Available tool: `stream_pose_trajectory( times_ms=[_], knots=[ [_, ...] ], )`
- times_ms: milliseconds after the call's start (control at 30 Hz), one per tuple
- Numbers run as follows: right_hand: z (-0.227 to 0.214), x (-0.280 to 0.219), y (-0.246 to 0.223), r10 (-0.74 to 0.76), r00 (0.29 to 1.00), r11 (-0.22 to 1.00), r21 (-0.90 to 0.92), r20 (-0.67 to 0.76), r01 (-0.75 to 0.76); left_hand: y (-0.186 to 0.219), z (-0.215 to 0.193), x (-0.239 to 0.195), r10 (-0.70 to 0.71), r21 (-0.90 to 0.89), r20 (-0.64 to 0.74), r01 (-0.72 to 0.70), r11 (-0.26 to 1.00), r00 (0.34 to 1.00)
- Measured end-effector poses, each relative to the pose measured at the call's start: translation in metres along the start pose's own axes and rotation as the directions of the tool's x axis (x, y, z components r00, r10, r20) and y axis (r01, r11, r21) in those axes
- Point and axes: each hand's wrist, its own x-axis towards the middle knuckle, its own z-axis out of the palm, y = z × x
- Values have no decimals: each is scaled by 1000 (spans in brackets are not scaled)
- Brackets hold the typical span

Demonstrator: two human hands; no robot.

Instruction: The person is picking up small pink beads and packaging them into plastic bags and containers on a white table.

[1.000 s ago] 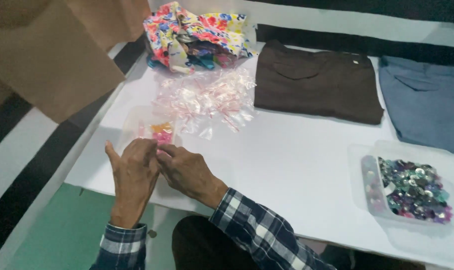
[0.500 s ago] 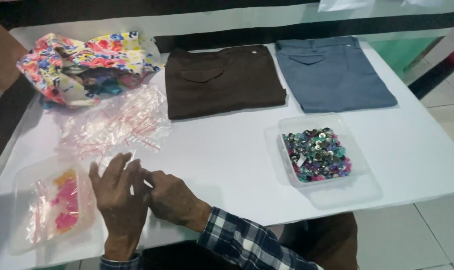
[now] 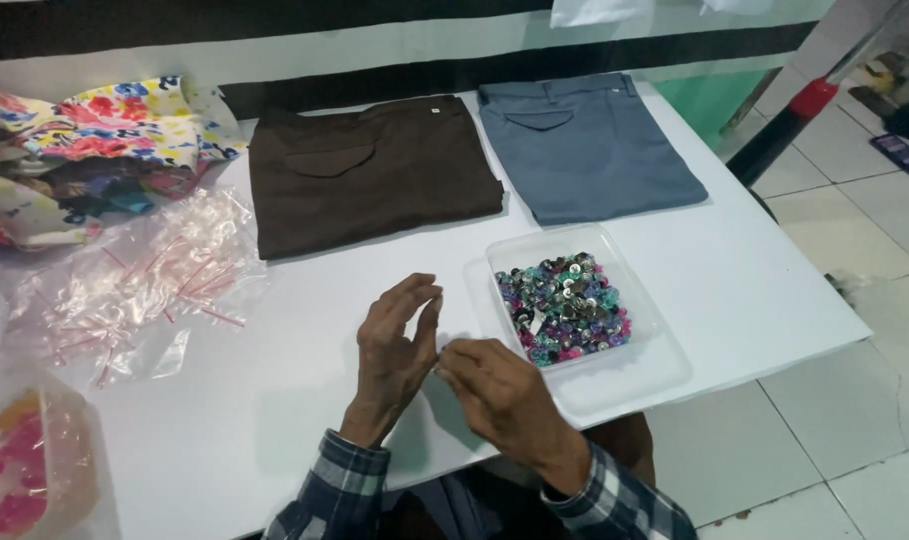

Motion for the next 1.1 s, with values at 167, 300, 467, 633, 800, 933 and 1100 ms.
stream_pose_trajectory(
  times_ms=[167,300,467,633,800,933,1100],
  knots=[
    [-56,10,22,117,989,992,-25,-86,-120,21,22,14,-2,4,51,1,1000,999],
    [-88,27,36,214,972,975,-42,-100,-219,22,43,17,44,100,121,-57,993,992],
    [-102,38,74,426,800,903,-151,423,-401,15,70,21,113,226,417,-224,948,902],
    [-75,45,93,434,626,900,-282,648,-333,9,90,39,-80,351,682,-229,908,727],
    [-33,5,174,476,683,855,-473,554,-212,35,76,68,-171,366,746,-181,913,644],
    [-78,30,135,511,679,845,-453,527,-284,24,86,64,-225,380,742,-118,918,632],
    [-94,31,122,658,575,753,-424,487,-503,25,104,58,-246,533,681,-236,813,690]
  ],
)
